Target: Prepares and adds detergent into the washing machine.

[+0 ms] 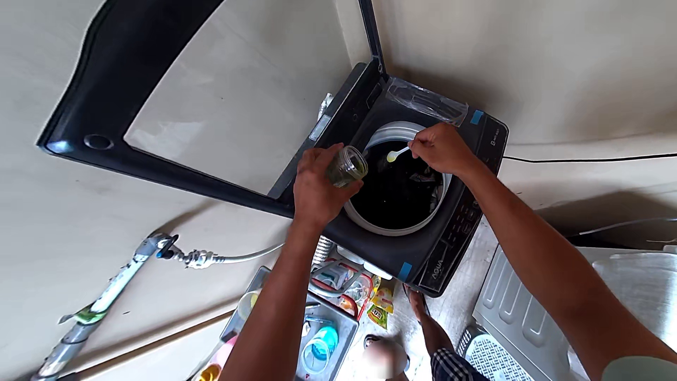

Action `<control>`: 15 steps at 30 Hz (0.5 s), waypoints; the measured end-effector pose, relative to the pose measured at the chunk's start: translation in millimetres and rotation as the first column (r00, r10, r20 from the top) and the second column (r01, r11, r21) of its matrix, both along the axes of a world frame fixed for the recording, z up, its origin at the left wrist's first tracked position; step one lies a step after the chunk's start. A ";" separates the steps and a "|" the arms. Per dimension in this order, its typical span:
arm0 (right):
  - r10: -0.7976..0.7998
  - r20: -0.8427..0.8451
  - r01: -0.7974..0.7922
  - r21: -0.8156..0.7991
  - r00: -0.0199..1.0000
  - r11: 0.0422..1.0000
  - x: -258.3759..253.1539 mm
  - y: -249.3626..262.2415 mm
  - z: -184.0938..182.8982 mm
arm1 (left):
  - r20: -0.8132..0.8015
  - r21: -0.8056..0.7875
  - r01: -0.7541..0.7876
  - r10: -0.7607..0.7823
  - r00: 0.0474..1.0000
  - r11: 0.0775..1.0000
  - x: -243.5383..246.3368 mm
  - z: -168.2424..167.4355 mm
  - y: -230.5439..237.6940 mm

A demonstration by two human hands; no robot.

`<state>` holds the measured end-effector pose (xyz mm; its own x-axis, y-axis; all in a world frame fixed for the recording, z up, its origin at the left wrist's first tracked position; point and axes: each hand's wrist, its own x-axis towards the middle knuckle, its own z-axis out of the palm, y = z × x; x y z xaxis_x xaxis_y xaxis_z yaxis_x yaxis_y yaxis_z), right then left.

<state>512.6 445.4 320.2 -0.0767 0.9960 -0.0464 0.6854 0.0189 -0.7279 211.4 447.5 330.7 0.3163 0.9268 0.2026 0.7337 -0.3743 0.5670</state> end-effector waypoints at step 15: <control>-0.436 0.243 0.493 -0.546 0.867 0.677 -73.1 114.9 -197.0 | 0.111 -0.174 -0.206 0.227 0.967 0.963 -31.4 -40.4 -69.4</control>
